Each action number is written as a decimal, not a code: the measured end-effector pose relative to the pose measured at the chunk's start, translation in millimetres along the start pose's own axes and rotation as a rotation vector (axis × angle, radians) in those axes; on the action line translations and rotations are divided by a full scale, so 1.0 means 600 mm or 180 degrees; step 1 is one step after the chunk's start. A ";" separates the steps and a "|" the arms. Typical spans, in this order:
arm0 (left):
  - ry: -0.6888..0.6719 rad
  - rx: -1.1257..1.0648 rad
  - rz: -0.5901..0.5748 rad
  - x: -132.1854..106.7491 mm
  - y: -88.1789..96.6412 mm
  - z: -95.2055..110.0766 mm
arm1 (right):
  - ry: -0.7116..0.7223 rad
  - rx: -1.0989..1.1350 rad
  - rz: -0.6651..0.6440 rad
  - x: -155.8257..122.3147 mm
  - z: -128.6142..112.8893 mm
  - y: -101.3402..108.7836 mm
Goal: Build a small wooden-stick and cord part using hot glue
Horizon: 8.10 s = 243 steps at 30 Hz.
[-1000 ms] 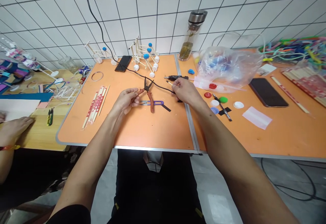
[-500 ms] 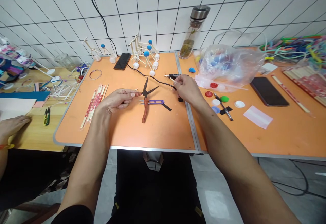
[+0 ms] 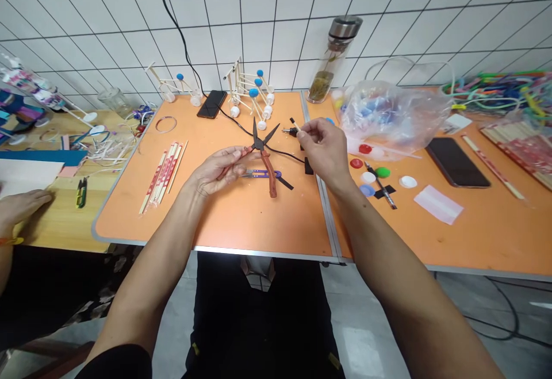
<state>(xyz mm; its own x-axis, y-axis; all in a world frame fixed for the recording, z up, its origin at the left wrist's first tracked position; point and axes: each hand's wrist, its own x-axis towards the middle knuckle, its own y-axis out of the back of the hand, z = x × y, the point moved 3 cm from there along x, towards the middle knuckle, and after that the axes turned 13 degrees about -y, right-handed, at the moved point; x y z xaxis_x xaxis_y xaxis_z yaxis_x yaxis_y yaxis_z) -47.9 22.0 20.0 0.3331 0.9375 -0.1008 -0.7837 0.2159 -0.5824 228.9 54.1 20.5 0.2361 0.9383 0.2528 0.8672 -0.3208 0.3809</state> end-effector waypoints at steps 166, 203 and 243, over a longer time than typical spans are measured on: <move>-0.1024 0.1476 0.1612 0.056 0.038 -0.009 | 0.0662 -0.0521 -0.0019 -0.026 0.013 -0.051; -0.1119 0.2072 0.1682 0.110 0.082 -0.014 | 0.0646 -0.0521 -0.0181 -0.032 0.014 -0.061; -0.1677 0.2535 0.0067 0.075 -0.016 -0.018 | 0.0792 -0.0544 -0.0670 -0.053 -0.006 -0.068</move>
<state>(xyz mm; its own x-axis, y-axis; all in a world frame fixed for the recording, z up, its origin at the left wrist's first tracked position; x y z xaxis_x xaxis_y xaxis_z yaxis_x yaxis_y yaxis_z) -19.7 58.9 12.3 0.1883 0.9037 0.3845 -0.9782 0.1378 0.1552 184.6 36.9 0.1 -0.0719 0.9326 0.3537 0.7947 -0.1607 0.5853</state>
